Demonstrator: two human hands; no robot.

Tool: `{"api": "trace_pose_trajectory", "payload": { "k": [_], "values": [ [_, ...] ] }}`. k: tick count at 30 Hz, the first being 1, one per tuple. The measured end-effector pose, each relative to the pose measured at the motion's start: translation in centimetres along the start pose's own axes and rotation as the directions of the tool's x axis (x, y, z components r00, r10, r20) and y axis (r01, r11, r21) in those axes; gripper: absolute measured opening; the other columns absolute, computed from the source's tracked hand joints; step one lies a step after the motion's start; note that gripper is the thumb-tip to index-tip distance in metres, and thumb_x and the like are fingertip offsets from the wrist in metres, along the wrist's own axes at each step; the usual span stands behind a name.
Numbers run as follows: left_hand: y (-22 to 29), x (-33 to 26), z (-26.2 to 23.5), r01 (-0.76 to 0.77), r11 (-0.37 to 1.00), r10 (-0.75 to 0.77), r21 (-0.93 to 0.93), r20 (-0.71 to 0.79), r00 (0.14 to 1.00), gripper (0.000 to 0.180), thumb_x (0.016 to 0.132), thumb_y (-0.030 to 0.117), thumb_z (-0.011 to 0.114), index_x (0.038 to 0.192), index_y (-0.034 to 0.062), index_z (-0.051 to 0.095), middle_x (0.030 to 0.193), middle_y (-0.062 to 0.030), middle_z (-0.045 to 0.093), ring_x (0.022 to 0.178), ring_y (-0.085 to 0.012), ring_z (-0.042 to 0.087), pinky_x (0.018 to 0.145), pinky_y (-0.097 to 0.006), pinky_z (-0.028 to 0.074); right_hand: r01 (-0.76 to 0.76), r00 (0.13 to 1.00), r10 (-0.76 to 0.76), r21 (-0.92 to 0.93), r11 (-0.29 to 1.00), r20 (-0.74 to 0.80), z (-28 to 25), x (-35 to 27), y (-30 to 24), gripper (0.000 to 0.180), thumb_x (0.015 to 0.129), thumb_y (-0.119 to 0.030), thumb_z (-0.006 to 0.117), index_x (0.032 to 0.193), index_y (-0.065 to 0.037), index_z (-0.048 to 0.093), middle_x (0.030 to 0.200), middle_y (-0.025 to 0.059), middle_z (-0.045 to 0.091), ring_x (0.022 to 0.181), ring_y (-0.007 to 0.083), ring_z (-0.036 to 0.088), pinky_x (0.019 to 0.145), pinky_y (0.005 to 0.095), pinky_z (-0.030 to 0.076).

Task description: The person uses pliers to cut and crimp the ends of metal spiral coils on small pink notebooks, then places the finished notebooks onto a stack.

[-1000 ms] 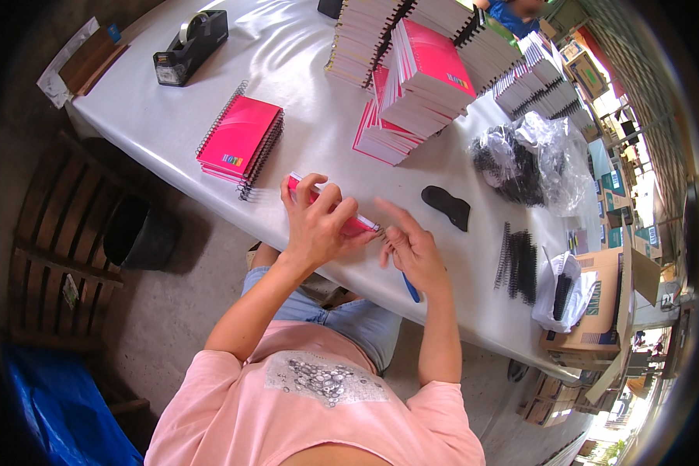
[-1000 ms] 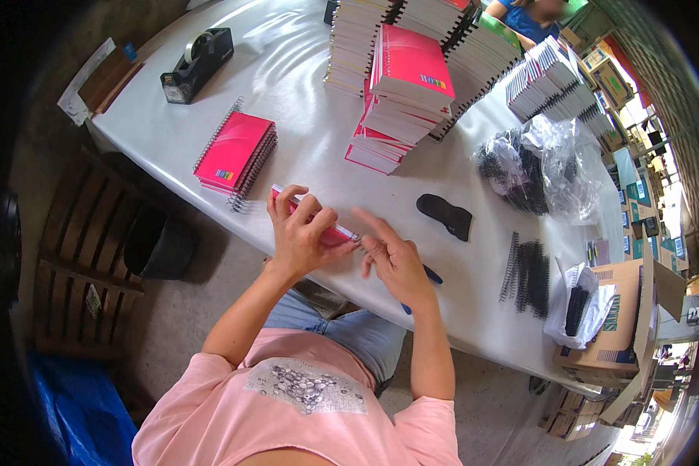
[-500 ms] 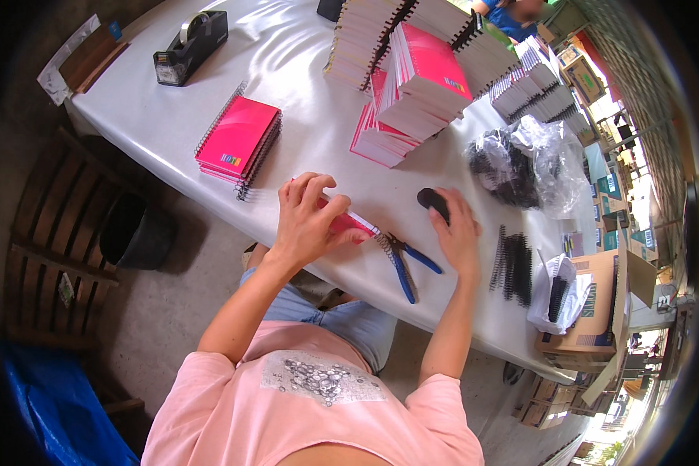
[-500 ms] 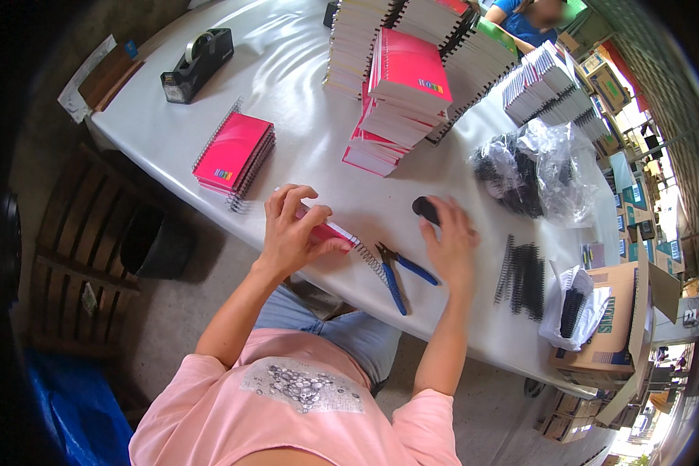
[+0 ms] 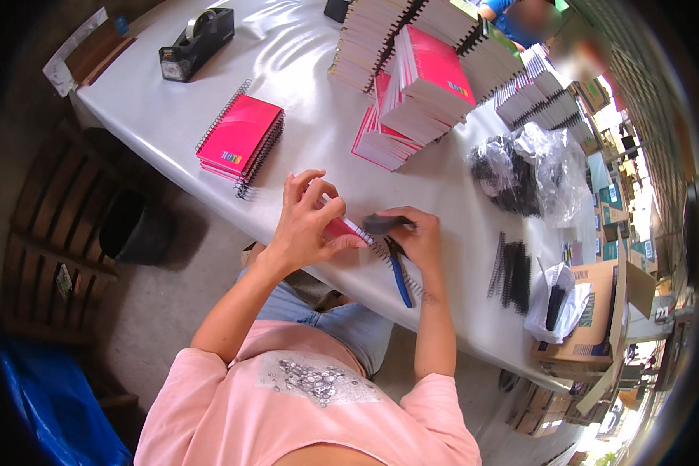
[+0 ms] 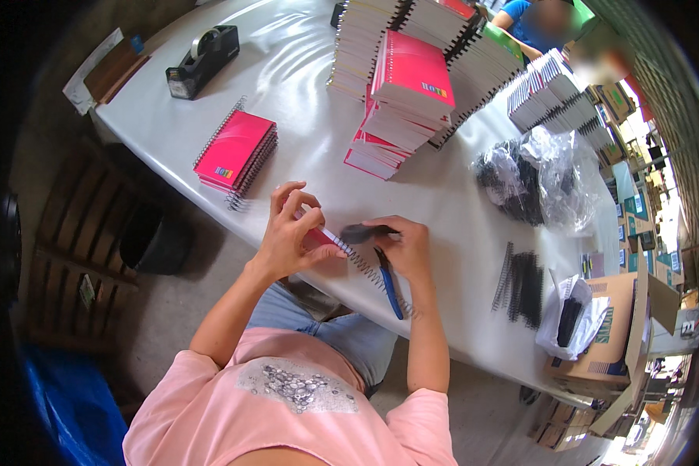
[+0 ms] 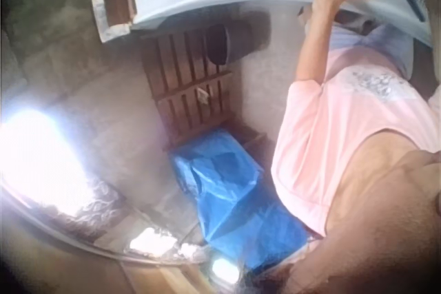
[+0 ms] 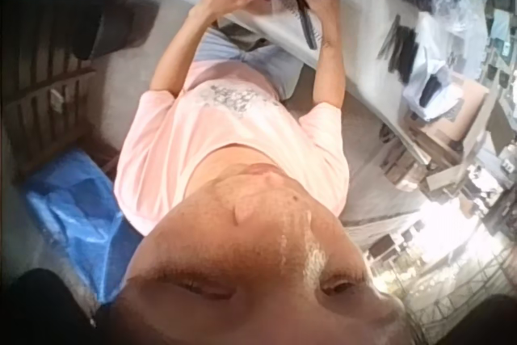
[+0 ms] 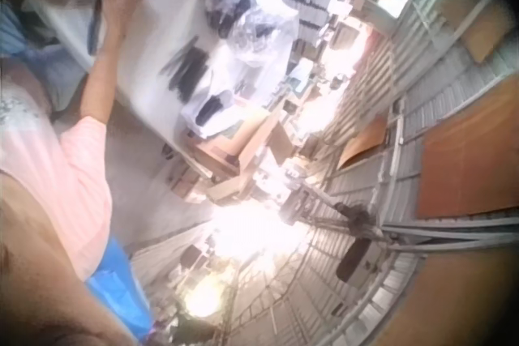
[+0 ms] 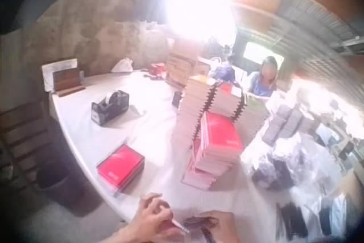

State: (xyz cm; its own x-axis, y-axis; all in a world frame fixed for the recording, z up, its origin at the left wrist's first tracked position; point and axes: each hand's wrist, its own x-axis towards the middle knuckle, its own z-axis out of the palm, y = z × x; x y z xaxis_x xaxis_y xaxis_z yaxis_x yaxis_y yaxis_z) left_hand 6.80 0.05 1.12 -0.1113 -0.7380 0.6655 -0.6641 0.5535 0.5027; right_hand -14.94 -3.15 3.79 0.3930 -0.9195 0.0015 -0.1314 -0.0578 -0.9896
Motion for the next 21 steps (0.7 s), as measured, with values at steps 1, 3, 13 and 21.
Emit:
{"api": "trace_pose_trajectory", "payload": {
  "k": [1, 3, 13, 21],
  "values": [
    [0.0, 0.1, 0.0, 0.009, 1.0, -0.009, 0.004, -0.006, 1.0, 0.049, 0.06, 0.052, 0.077, 0.078, 0.0106, 0.057, 0.096, -0.0071, 0.051, 0.114, -0.034, 0.04, 0.091, -0.058, 0.029, 0.055, 0.995, -0.065, -0.126, 0.991, -0.079, -0.1, 0.0, -0.9, 0.03, 0.065, 0.01, 0.057, 0.091, 0.001, 0.069, 0.09, 0.0098, 0.07, 0.084, 0.0174, 0.065, 0.075, 0.0267, 0.05],
    [0.0, 0.2, 0.0, -0.013, 0.999, 0.012, -0.046, -0.009, 1.0, 0.049, 0.06, 0.052, 0.077, 0.076, 0.0105, 0.057, 0.099, -0.0073, 0.051, 0.114, -0.0342, 0.04, 0.092, -0.053, 0.031, 0.148, 0.988, -0.141, -0.143, 0.978, 0.062, 0.1, 0.0, -2.3, 0.031, 0.065, 0.011, 0.056, 0.091, 0.0, 0.07, 0.089, 0.0092, 0.07, 0.081, 0.0172, 0.065, 0.074, 0.0268, 0.05],
    [-0.7, 1.1, -0.3, 0.079, 0.986, -0.089, -0.146, -0.063, 0.994, 0.056, 0.046, 0.048, 0.085, 0.074, 0.01, 0.055, 0.121, -0.0113, 0.043, 0.1, -0.0293, 0.042, 0.082, -0.04, 0.042, 0.128, 0.977, -0.194, -0.497, 0.858, -0.084, 0.9, 1.5, -0.7, 0.019, 0.071, 0.003, 0.058, 0.086, -0.001, 0.071, 0.083, 0.0093, 0.067, 0.074, 0.0164, 0.063, 0.067, 0.0289, 0.049],
    [-2.6, 0.4, 1.1, 0.138, 0.878, -0.178, -0.458, -0.045, 0.983, 0.063, 0.041, 0.034, 0.092, 0.081, 0.0086, 0.051, 0.102, -0.0093, 0.046, 0.086, -0.023, 0.047, 0.072, -0.033, 0.044, -0.06, 0.988, -0.021, -0.5, 0.864, -0.156, 2.0, 2.2, -2.4, 0.029, 0.066, 0.011, 0.056, 0.088, 0.0, 0.071, 0.082, 0.01, 0.067, 0.077, 0.0172, 0.063, 0.073, 0.0277, 0.048]
  ]
}}
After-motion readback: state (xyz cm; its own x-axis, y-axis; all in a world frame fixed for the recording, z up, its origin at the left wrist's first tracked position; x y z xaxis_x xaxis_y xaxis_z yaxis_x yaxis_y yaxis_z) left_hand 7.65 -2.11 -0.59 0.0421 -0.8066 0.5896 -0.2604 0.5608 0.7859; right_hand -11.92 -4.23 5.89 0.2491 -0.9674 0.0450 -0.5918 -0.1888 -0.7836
